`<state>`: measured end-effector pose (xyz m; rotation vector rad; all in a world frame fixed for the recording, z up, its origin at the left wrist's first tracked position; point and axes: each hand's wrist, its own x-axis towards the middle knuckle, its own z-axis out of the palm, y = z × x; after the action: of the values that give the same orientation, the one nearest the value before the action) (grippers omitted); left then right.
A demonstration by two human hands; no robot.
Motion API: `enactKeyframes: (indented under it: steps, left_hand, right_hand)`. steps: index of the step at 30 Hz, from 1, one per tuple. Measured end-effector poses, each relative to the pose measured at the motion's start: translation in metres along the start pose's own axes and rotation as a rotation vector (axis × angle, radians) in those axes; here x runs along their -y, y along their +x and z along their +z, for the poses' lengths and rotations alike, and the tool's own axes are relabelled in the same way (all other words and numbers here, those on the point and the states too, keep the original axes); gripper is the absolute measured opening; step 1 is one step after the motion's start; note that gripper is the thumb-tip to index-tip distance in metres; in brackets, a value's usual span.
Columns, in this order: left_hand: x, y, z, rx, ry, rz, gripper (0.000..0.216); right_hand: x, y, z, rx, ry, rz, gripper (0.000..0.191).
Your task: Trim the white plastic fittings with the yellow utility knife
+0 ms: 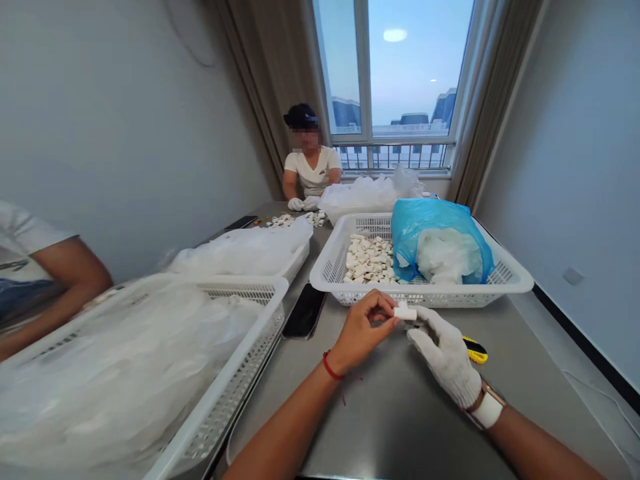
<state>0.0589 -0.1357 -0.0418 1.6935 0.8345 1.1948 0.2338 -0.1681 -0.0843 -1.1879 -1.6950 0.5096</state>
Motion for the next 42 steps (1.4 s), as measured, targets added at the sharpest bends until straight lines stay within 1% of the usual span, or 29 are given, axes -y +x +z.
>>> enactKeyframes:
  steps: [3,5,9,10,13,15,19,24,34,39,42]
  left_hand:
    - [0.022,-0.006,0.005,0.010,-0.016,-0.042,0.012]
    - [0.032,-0.009,0.007,0.017,0.024,-0.031,0.014]
    - [0.047,-0.015,0.010,0.030,0.122,0.026,0.037]
    - [0.050,-0.015,0.010,0.040,0.143,0.037,0.039]
    - [0.056,-0.017,0.011,0.083,0.206,0.053,0.030]
    - [0.058,-0.017,0.012,0.088,0.231,0.056,0.026]
    - [0.060,-0.020,0.014,0.055,0.279,0.067,0.024]
    - [0.059,-0.022,0.015,0.018,0.352,0.073,0.009]
    - [0.057,-0.023,0.017,-0.002,0.355,0.107,0.007]
    - [0.058,-0.023,0.017,0.004,0.299,0.100,0.011]
    - [0.058,-0.023,0.017,0.003,0.307,0.093,0.013]
  right_hand:
    - [0.001,0.001,0.004,0.032,0.085,0.035,0.023]
    - [0.000,0.002,0.006,0.006,0.068,0.033,0.020]
    - [-0.003,0.001,0.008,0.000,-0.026,-0.019,0.017]
    - [-0.004,0.000,0.007,0.006,-0.059,-0.044,0.016]
    - [-0.007,-0.002,0.006,0.030,-0.157,-0.126,0.013]
    - [-0.007,-0.003,0.004,0.057,-0.195,-0.153,0.012]
    - [-0.007,-0.002,0.003,0.082,-0.201,-0.162,0.012]
    - [-0.009,-0.003,0.004,0.081,-0.204,-0.172,0.015]
    - [-0.004,-0.002,0.004,0.063,-0.225,-0.196,0.013]
    - [-0.003,-0.002,0.003,0.077,-0.203,-0.221,0.012]
    - [-0.003,-0.002,0.003,0.084,-0.196,-0.234,0.013]
